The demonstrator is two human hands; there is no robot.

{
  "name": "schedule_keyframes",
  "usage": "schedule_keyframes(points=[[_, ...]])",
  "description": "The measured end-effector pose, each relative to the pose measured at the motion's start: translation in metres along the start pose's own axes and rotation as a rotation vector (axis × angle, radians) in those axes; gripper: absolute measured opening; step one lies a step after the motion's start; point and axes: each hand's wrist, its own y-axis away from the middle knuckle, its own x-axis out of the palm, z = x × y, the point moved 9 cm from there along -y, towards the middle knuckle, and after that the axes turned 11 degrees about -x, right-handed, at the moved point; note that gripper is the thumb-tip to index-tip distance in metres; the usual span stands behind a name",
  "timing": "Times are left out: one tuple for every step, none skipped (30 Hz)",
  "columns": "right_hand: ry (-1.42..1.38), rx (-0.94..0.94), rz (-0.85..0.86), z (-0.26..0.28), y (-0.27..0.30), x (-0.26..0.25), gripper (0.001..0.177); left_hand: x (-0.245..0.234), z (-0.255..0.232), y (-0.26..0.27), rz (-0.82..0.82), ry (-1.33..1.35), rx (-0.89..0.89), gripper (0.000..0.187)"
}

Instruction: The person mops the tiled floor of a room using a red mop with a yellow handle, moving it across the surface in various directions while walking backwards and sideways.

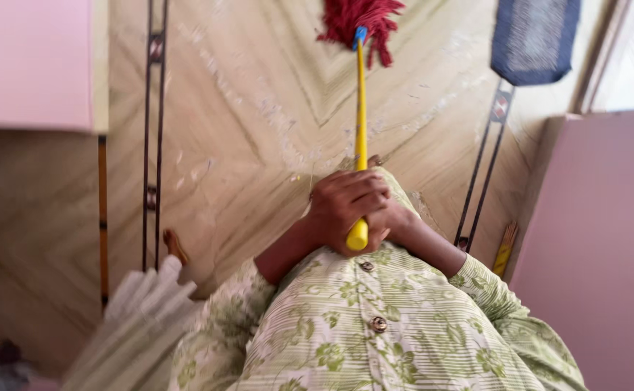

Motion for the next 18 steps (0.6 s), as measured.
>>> schedule_keyframes(points=[[-0.015, 0.047, -0.009, -0.016, -0.005, -0.02, 0.031, -0.005, -0.008, -0.011, -0.023, -0.009, 0.005, 0.034], [-0.07, 0.082, -0.06, -0.032, -0.015, -0.033, 0.033, -0.007, -0.018, -0.023, 0.019, 0.011, 0.053, 0.034], [-0.067, 0.141, -0.028, -0.044, -0.024, -0.037, 0.033, -0.011, -0.024, -0.036, 0.036, 0.06, 0.046, 0.032], [0.086, 0.042, 0.065, -0.042, -0.032, -0.033, 0.029, -0.011, -0.031, -0.048, 0.059, 0.117, 0.031, 0.031], [0.229, -0.063, 0.166, -0.037, -0.043, -0.019, 0.027, -0.008, -0.037, -0.06, 0.106, 0.146, 0.07, 0.031], [0.237, -0.019, 0.215, -0.049, -0.055, 0.004, 0.027, -0.002, -0.04, -0.073, 0.154, 0.172, 0.088, 0.031], [-0.094, -0.255, 0.166, -0.041, -0.068, 0.036, 0.028, 0.006, -0.041, -0.086, 0.203, 0.198, 0.107, 0.03], [-0.439, -0.476, 0.094, -0.04, -0.073, 0.062, 0.03, 0.015, -0.044, -0.096, 0.248, 0.222, 0.139, 0.03], [-0.788, -0.683, -0.002, -0.048, -0.071, 0.079, 0.033, 0.026, -0.044, -0.105, 0.294, 0.256, 0.146, 0.031], [-1.148, -0.874, -0.123, -0.059, -0.063, 0.083, 0.035, 0.036, -0.043, -0.113, 0.352, 0.284, 0.148, 0.032], [-1.501, -1.052, -0.279, -0.07, -0.054, 0.077, 0.037, 0.048, -0.042, -0.12, 0.408, 0.302, 0.177, 0.032], [-1.511, -0.978, -0.283, -0.069, -0.061, 0.089, 0.037, 0.062, -0.037, -0.13, 0.468, 0.333, 0.173, 0.033], [-1.535, -0.883, -0.298, -0.07, -0.07, 0.101, 0.038, 0.078, -0.031, -0.138, 0.529, 0.361, 0.168, 0.035], [-1.554, -0.787, -0.314, -0.071, -0.079, 0.112, 0.039, 0.094, -0.028, -0.146, 0.585, 0.377, 0.201, 0.035], [-1.557, -0.712, -0.32, -0.071, -0.091, 0.124, 0.039, 0.111, -0.021, -0.154, 0.637, 0.405, 0.189, 0.034], [-1.549, -0.635, -0.244, -0.067, -0.103, 0.142, 0.037, 0.127, -0.014, -0.159, 0.689, 0.429, 0.17, 0.033], [-1.543, -0.558, -0.167, -0.063, -0.114, 0.16, 0.037, 0.144, -0.01, -0.165, 0.747, 0.439, 0.196, 0.033], [-1.553, -0.49, -0.165, -0.065, -0.123, 0.174, 0.037, 0.16, -0.007, -0.173, 0.781, 0.442, 0.235, 0.033]])
